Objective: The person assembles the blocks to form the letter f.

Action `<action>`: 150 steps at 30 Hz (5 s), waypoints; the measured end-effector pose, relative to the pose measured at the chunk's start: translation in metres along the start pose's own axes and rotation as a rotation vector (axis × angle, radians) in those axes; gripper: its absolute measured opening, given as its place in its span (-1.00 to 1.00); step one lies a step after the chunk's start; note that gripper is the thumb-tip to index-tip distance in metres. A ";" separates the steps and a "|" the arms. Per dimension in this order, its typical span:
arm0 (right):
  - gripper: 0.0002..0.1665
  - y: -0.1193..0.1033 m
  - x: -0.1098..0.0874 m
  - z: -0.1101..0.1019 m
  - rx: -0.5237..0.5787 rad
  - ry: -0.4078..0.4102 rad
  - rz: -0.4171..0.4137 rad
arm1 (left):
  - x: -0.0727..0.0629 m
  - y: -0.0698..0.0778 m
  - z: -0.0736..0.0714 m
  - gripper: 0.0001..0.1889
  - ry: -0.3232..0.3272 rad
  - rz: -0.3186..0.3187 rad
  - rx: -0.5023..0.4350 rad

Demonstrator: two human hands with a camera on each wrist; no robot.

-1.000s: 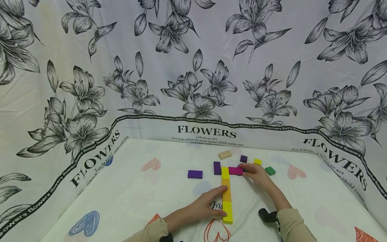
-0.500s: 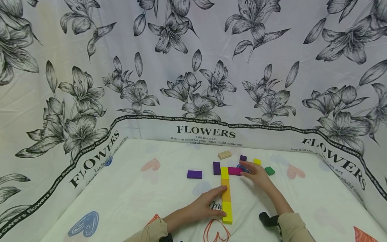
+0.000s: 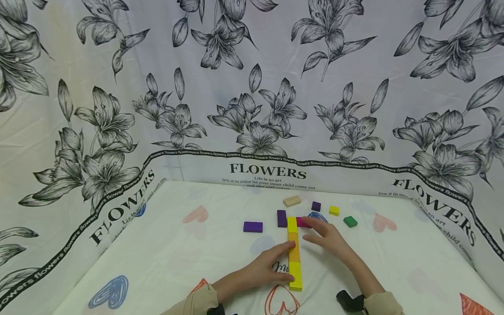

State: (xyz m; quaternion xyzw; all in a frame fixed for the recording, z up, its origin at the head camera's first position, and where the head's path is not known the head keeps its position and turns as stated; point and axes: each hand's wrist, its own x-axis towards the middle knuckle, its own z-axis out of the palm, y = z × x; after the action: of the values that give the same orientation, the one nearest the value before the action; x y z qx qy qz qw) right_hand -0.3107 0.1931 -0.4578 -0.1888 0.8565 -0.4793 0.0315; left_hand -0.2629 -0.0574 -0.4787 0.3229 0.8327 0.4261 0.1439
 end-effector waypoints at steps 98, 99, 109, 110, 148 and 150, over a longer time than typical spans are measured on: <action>-0.13 0.000 -0.019 0.030 0.043 -0.057 0.105 | 0.003 -0.082 -0.117 -0.63 0.290 0.051 0.109; -0.14 0.000 -0.019 0.030 0.046 -0.058 0.104 | 0.003 -0.083 -0.117 -0.65 0.293 0.052 0.111; -0.15 0.001 -0.017 0.030 0.049 -0.066 0.096 | 0.011 -0.074 -0.108 -0.66 0.281 0.090 0.065; -0.15 0.001 -0.017 0.030 0.050 -0.067 0.096 | 0.015 -0.077 -0.106 -0.66 0.276 0.096 0.069; -0.15 0.002 -0.018 0.028 0.062 -0.086 0.056 | 0.056 -0.062 -0.078 -0.67 0.260 0.043 0.100; -0.15 0.002 -0.018 0.028 0.060 -0.087 0.055 | 0.057 -0.062 -0.079 -0.67 0.263 0.041 0.099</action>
State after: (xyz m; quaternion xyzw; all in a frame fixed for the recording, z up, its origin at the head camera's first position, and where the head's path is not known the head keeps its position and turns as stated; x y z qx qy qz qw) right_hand -0.2880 0.1776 -0.4772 -0.1850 0.8445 -0.4949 0.0874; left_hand -0.3718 -0.0951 -0.4801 0.2878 0.8577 0.4260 0.0085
